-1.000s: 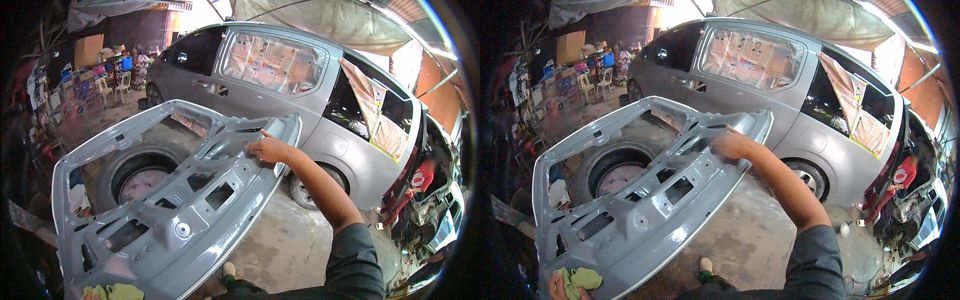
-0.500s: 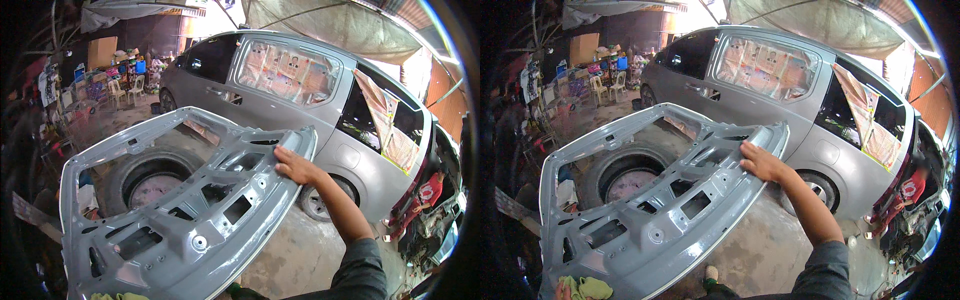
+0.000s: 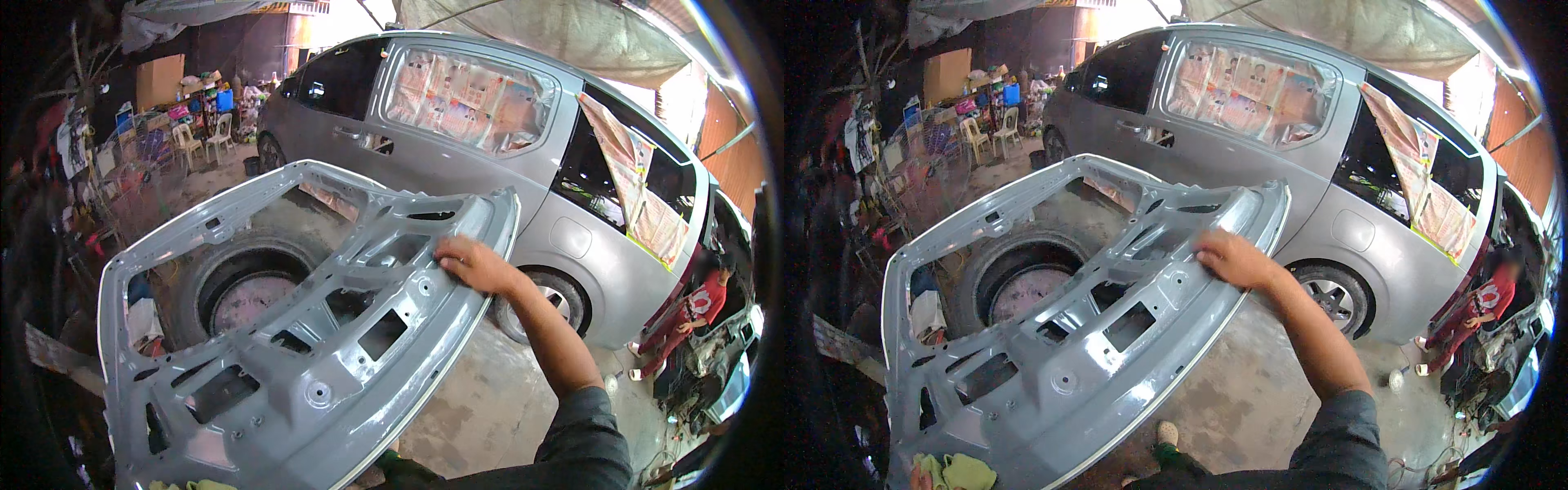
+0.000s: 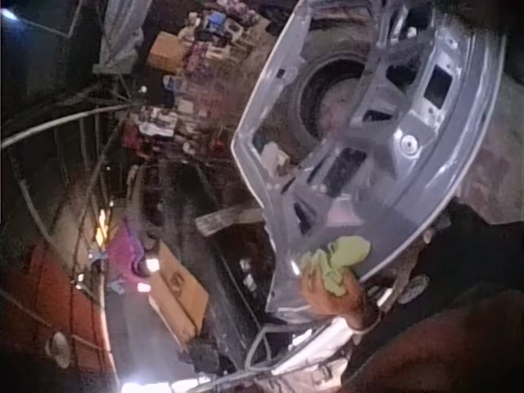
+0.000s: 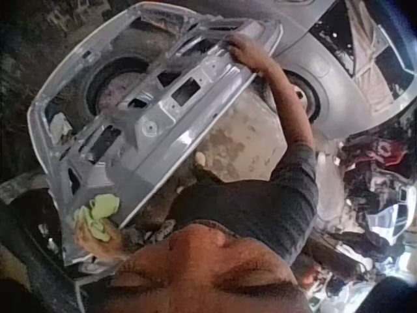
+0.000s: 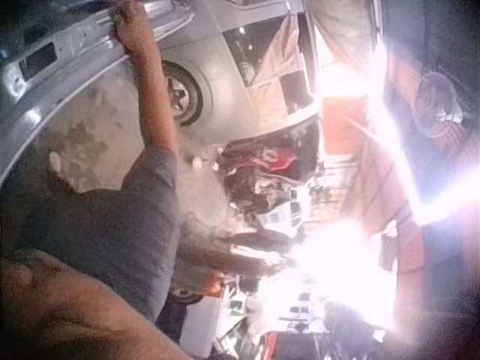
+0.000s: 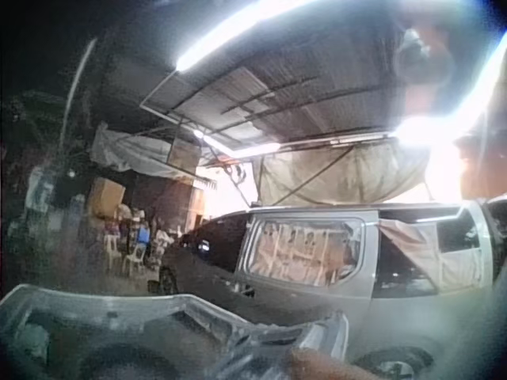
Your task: The person sands a detached gray car door panel using a sanding block and wipes it with a green cloth. The person repeatedly switches between sanding and wiping the surface of the door panel, which is resting on a stand in a workshop.
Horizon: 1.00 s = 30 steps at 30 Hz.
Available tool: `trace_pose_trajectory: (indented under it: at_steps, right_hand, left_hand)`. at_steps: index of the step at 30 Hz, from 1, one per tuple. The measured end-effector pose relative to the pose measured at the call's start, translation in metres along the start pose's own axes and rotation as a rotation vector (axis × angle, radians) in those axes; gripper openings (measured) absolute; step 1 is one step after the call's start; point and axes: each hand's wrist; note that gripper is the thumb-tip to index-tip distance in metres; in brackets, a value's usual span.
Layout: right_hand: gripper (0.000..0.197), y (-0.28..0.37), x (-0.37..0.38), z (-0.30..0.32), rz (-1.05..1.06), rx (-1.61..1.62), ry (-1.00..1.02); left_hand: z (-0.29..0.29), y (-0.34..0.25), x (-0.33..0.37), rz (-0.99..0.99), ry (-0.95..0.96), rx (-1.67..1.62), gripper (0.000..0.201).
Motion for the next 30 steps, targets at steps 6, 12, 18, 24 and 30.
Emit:
trace_pose_trajectory:
  at_steps: [6, 12, 18, 24, 30]
  right_hand:
    - [0.029, 0.027, -0.004, 0.002, -0.147, 0.177, 0.138]
    - [0.025, 0.079, 0.008, -0.027, 0.156, 0.293, -0.021]
    - [0.035, 0.213, 0.012, -0.06, 0.585, 0.32, 0.103]
    - [0.051, 0.185, 0.004, -0.039, 0.521, 0.177, 0.086]
    - [0.042, 0.24, 0.002, -0.071, 0.638, 0.27, 0.03]
  left_hand:
    - [0.002, -0.01, 0.003, 0.046, -0.007, 0.061, 0.038]
    - [-0.002, -0.004, -0.005, 0.051, -0.071, 0.061, 0.039]
    - [-0.001, -0.001, -0.011, 0.08, -0.101, 0.033, 0.039]
    - [0.001, 0.006, -0.011, 0.084, -0.084, -0.011, 0.041]
    - [-0.004, -0.004, -0.003, 0.06, -0.111, -0.043, 0.036]
Point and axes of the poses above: each hand's wrist, its own x-axis towards the middle knuckle, its own z-axis out of the back of the hand, y = z × x, and after that the axes turned 1 degree about x, right-handed
